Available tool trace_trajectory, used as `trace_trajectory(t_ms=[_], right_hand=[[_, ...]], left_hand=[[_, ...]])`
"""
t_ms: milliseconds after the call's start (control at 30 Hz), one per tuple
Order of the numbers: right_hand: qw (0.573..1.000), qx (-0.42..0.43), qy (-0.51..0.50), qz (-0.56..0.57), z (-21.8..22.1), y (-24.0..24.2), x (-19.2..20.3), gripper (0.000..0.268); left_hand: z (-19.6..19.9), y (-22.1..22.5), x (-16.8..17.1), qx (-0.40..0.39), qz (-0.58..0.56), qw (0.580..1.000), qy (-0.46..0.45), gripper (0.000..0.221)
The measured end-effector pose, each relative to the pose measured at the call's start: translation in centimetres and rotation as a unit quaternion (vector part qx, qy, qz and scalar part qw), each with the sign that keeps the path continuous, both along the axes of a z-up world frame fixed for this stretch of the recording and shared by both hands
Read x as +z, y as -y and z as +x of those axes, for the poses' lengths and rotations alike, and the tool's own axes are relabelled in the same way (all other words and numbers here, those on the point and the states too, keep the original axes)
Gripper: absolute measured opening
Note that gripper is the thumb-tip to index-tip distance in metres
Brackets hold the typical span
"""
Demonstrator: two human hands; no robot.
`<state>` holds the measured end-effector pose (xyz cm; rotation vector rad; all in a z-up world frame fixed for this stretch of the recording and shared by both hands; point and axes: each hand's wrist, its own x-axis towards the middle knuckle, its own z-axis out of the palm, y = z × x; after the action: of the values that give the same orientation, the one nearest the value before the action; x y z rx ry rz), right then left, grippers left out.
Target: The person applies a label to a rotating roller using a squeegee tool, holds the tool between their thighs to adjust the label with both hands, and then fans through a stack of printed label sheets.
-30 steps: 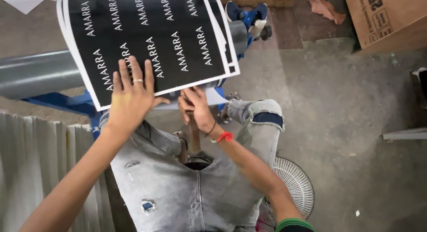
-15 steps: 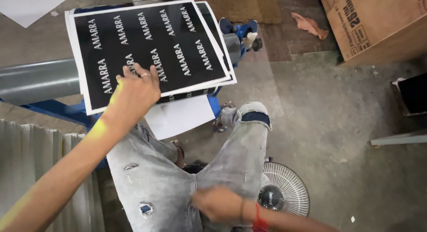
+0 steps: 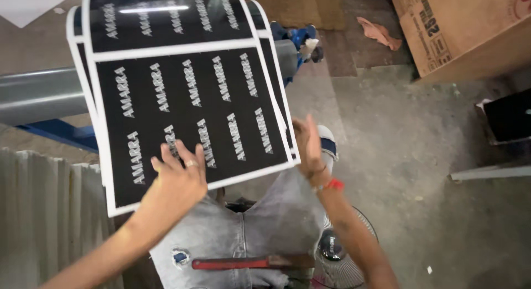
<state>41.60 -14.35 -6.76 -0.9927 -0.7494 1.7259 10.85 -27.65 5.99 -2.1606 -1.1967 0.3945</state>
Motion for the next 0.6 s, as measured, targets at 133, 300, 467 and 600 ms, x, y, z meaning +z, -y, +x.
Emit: trace_trajectory(t_ms=[133,300,467,600], right_hand=[[0.988,0.143,0.017,-0.054,-2.5,-3.7,4.0,0.060],[0.973,0.209,0.093,-0.011,-4.1,-1.1,5.3,0.039],[0.983,0.166,0.073,0.019,-3.7,4.8,4.0,0.045],[0.987,0.137,0.019,-0.076,-3.1,9.7,3.2,0.049]], left_hand=[[-0.1,3.5,-0.2,-0.022,-0.056,0.998,-0.026,0.061],[-0.5,6.4,-2.7,-0.014,-0.120,0.993,0.017,0.064],[-3.6,7.2,-4.9,0.002,-0.151,0.847,0.510,0.064],[-8.4,6.5,-4.2,0.188,0.119,0.815,0.535,0.061]])
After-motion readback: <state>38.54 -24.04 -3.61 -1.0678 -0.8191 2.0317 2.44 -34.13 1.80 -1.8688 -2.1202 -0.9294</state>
